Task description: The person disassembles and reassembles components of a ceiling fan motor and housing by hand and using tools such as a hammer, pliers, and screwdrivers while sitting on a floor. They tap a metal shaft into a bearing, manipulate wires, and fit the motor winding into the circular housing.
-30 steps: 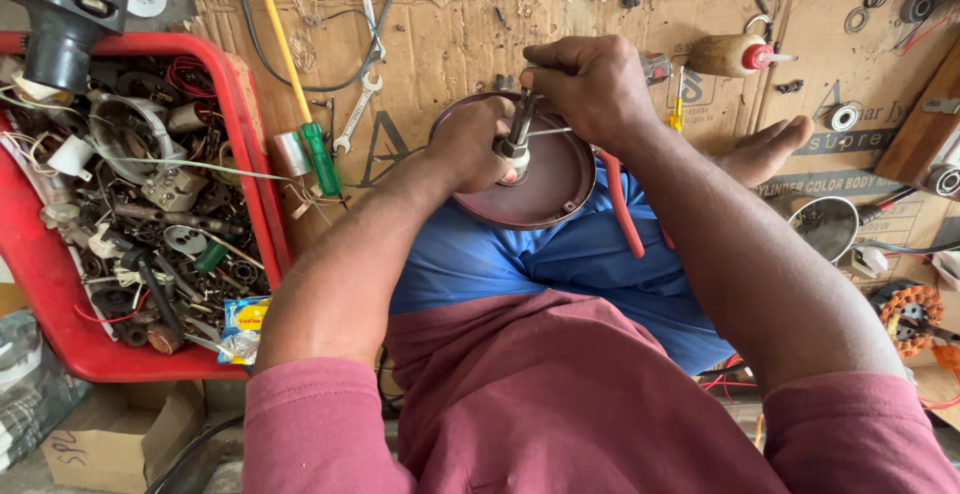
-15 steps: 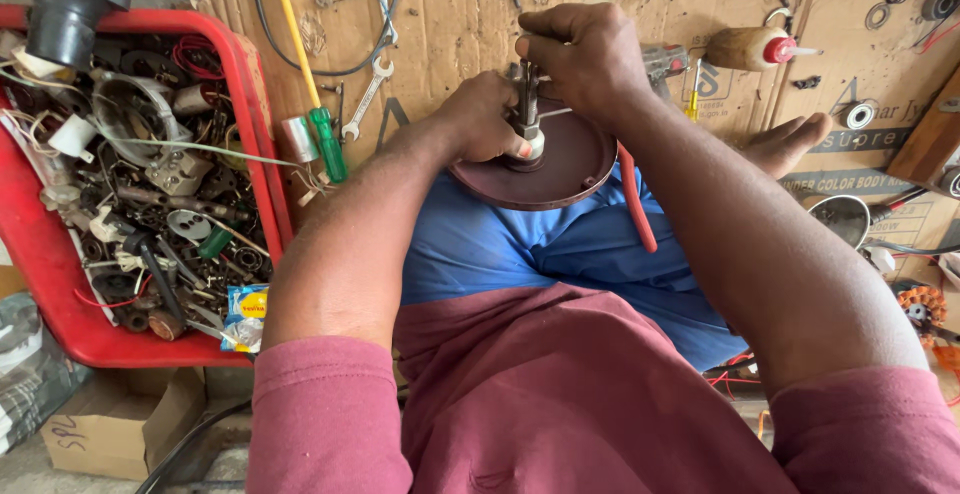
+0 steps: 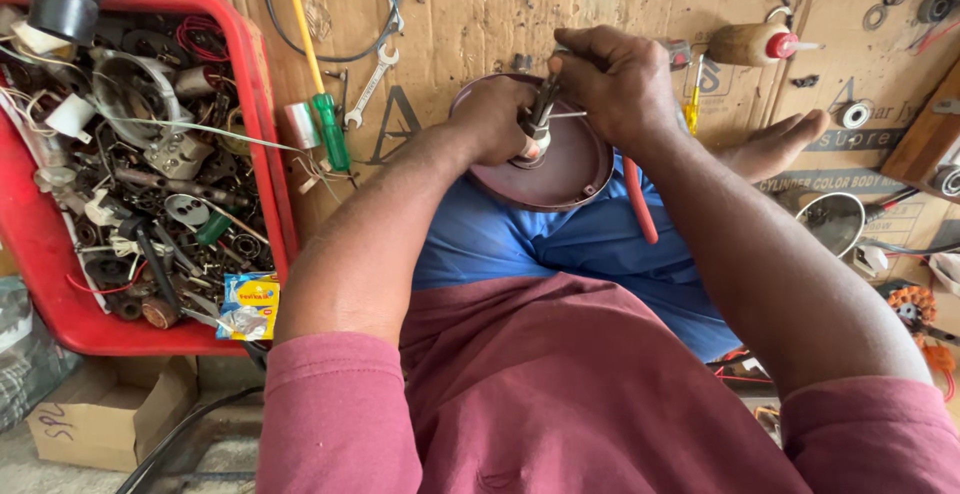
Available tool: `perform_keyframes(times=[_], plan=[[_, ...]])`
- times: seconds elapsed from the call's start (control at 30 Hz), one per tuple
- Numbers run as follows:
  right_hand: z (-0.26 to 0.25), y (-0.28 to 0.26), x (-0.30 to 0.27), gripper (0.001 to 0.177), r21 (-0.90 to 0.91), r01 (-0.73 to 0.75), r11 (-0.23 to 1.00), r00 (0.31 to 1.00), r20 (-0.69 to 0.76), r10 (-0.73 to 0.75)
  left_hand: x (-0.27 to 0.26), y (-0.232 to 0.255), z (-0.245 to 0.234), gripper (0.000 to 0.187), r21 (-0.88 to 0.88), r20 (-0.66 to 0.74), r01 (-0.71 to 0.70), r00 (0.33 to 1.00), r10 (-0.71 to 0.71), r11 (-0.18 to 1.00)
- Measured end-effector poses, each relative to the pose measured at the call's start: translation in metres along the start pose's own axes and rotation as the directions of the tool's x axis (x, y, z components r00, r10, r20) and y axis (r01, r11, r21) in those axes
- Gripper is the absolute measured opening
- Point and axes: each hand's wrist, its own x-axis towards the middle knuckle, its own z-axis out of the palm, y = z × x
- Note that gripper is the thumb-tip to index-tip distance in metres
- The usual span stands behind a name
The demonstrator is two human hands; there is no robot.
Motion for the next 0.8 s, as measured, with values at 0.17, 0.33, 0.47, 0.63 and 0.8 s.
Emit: perform_keyframes(times=[0.17,0.33,0.47,0.63,0.8], plan=[[-0.003,-0.001,0.007,0.029,-0.063,0.062,0.996,0.998,-0.022,-0.064,0.002,0.002,-0.003,0.038,0.042,-0.058,-0.047,0.997,0.049,0.998],[-0.006,0.0,0.008,0.027,0.122,-0.041,0.992,0.998,0.044,0.036,0.0,0.0,0.002,0.04,0.072,-0.023,-0.025,0.999,0.027,0.997],[-0.019,-0.013,0.019,0.027,0.033,-0.155,0.987,0.984,0.098,0.151,-0.001,-0.003,0.005,0.028,0.01,-0.072,-0.073,0.995,0.074,0.997],[-0.013,-0.033,0.02,0.028,-0.119,-0.206,0.971,0.975,0.06,0.214,0.001,-0.008,0.005,0.026,-0.156,-0.05,-0.113,0.993,0.106,0.981],[-0.01,-0.03,0.01,0.03,-0.029,-0.233,0.972,0.971,0.049,0.234,0.004,-0.005,0.001,0.026,-0.159,0.043,0.001,0.999,0.006,0.987]])
